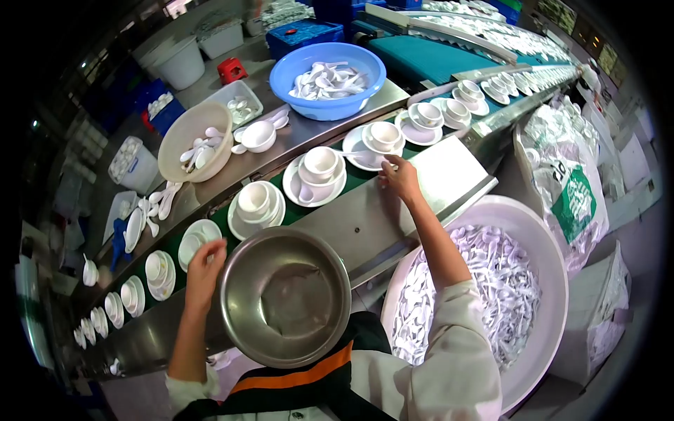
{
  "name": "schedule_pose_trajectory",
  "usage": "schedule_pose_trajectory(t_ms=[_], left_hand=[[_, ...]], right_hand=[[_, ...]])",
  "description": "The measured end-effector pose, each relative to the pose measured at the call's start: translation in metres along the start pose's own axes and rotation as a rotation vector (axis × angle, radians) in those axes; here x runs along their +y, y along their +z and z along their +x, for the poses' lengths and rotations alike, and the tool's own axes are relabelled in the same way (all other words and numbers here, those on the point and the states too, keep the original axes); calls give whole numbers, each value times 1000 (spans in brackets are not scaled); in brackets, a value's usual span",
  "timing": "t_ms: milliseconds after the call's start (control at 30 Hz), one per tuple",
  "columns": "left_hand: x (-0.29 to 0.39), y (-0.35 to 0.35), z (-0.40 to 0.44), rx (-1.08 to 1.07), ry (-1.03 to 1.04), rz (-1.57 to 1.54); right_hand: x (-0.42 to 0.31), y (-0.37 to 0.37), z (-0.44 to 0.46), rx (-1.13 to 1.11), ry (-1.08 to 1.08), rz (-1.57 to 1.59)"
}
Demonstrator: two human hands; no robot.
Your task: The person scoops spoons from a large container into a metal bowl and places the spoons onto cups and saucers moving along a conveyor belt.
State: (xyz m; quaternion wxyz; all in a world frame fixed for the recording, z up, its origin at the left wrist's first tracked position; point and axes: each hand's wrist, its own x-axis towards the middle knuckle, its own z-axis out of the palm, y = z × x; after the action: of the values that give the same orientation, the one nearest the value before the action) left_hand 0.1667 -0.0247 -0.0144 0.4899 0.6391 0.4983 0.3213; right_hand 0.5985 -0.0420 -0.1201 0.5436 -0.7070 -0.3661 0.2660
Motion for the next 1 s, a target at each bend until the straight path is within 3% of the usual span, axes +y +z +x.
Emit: schedule_pose_trajectory(t_ms=[67,133,333,400,467,533,600,700,733,800,867,967,1000], left_hand=[[-31,-14,-27,-127,-88,-167],[-42,-23,-43,-327,-460,-315],[-38,-13,-32,-816,-423,-231],[-41,-3,-32,-918,-441,-183],[-35,18,-38,-835,-438,-188],[-7,62,-67,-695,-206,-109],[7,105,-86,-791,-79,126],[8,196,-103,-1029,-45,247],[-24,232,-106,-995,0,127],[-78,313,-106,-1068,-152,88],[-99,376,-115,-1100,-283,292],[-176,433,-102,-910,-53,460],[-166,447,-113,-776,144,702]], right_hand=[[-12,-4,-46,-48,-30,147],[-32,-9,-101,-122,22,159],[-49,-29,-238,0,179,60],[-45,-31,-277,55,238,171],[-47,-30,-314,46,245,440],[-45,-35,-348,132,208,477],[-17,-43,-373,358,238,187],[15,-95,-397,572,435,83],[39,-107,-409,639,490,69],[122,-123,-435,671,567,158],[218,-124,-467,556,725,29],[272,-168,-490,478,906,-3],[293,-195,-491,516,919,-65]])
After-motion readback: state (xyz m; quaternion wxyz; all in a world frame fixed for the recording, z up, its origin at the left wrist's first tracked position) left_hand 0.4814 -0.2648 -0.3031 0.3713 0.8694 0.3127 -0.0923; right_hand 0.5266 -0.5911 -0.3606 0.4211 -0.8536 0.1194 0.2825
